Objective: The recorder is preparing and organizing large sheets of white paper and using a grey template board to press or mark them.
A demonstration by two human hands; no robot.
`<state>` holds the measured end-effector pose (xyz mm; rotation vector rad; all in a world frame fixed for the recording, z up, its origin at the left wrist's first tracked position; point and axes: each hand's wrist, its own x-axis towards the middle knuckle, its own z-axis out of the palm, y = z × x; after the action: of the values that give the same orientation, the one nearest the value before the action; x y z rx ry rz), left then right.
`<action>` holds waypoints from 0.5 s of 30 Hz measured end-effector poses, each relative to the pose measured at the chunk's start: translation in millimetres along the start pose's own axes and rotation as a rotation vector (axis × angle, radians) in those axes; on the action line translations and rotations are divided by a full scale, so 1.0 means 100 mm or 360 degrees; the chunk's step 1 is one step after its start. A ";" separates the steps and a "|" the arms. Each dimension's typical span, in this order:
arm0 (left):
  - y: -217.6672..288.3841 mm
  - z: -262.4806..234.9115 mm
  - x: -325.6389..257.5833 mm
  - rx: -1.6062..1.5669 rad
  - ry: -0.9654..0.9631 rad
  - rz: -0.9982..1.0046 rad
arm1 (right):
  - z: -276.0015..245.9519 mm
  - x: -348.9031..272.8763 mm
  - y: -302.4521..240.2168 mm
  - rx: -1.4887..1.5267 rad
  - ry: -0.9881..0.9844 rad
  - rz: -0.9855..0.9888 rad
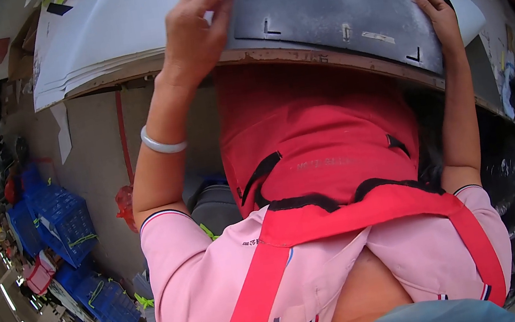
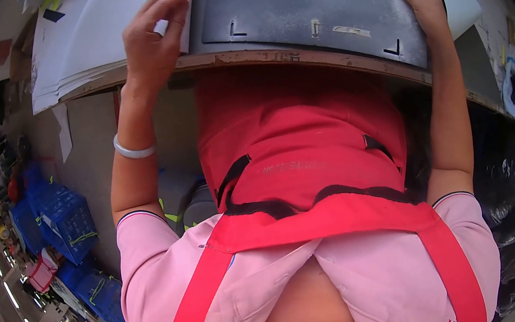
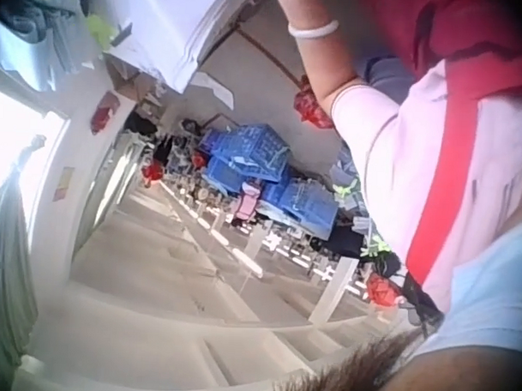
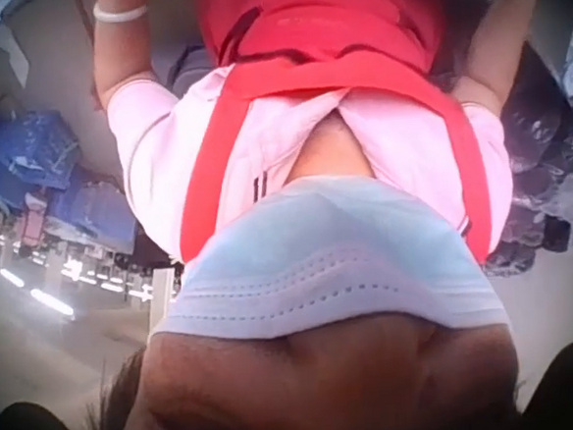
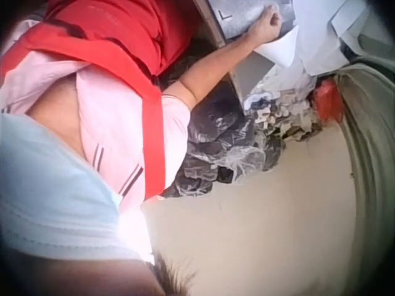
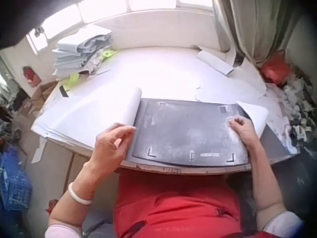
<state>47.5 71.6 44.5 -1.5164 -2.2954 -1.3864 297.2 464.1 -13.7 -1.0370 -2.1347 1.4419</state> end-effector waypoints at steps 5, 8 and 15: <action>0.11 0.60 -0.09 0.0373 -0.0384 0.0066 | 0.09 0.03 0.08 -0.0117 -0.0030 -0.0041; 0.12 0.64 -0.17 0.0404 -0.0541 0.0089 | -0.07 0.03 0.07 -0.0320 -0.0022 -0.0123; 0.13 0.65 -0.38 0.0317 -0.0519 0.0182 | 0.04 0.15 0.04 -0.0292 0.0101 -0.0206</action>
<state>102.7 91.6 -5.0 -1.8875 -2.3857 -0.9076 286.4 473.3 -20.6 -0.9728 -2.2760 1.1570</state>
